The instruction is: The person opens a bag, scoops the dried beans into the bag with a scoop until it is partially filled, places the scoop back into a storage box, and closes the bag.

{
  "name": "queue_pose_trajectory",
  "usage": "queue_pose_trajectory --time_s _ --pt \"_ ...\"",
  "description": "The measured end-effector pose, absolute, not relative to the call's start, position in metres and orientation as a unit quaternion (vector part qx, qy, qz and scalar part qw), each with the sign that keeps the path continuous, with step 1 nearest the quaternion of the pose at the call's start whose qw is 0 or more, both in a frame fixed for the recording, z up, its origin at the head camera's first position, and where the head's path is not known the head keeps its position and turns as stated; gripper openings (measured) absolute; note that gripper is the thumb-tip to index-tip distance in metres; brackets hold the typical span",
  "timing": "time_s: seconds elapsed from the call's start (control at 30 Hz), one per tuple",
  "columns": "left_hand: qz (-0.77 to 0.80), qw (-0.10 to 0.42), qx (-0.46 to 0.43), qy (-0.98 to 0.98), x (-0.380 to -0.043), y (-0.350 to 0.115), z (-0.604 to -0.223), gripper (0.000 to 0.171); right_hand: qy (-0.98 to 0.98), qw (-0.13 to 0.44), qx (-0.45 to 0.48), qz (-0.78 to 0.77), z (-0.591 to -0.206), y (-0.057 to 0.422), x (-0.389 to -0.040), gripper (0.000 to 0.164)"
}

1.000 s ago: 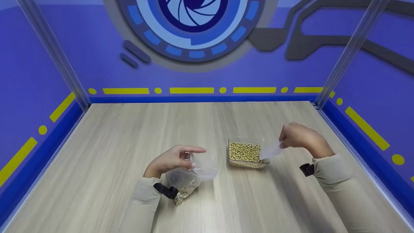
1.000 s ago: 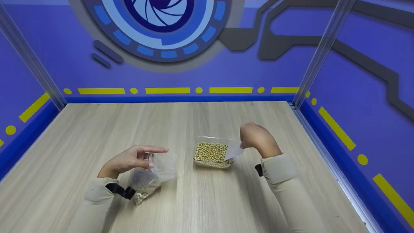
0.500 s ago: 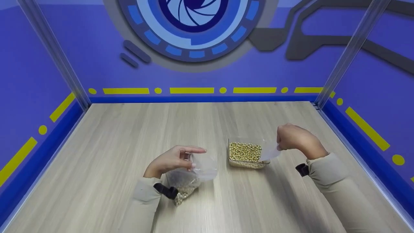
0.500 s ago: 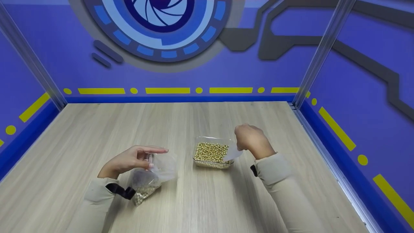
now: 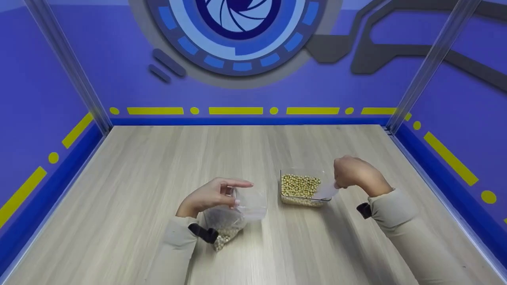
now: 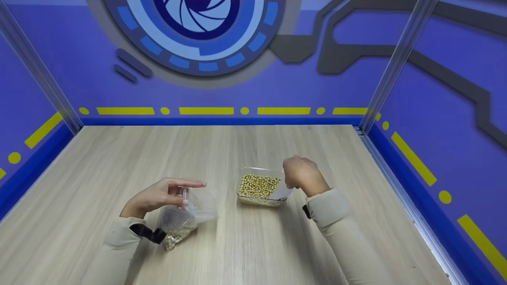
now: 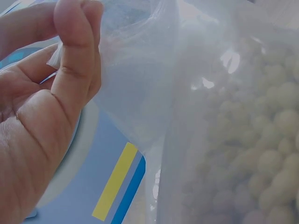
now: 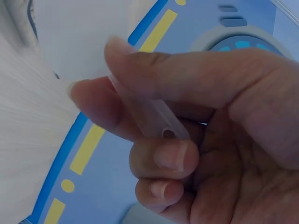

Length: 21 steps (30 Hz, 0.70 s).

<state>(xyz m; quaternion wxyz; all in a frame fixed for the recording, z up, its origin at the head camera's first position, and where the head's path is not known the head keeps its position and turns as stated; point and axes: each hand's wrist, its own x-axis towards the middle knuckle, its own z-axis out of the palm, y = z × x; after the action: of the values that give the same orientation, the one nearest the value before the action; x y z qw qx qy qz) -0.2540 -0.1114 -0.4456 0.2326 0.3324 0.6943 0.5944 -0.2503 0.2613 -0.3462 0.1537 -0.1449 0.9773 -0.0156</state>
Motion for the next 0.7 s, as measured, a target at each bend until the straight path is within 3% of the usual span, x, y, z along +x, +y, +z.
queue_pose_trajectory --time_s 0.7 --pt "0.599 0.236 0.339 0.686 -0.254 -0.110 -0.447 0.054 0.966 0.158 -0.162 -0.125 -0.378 0.280 -0.264 0.010"
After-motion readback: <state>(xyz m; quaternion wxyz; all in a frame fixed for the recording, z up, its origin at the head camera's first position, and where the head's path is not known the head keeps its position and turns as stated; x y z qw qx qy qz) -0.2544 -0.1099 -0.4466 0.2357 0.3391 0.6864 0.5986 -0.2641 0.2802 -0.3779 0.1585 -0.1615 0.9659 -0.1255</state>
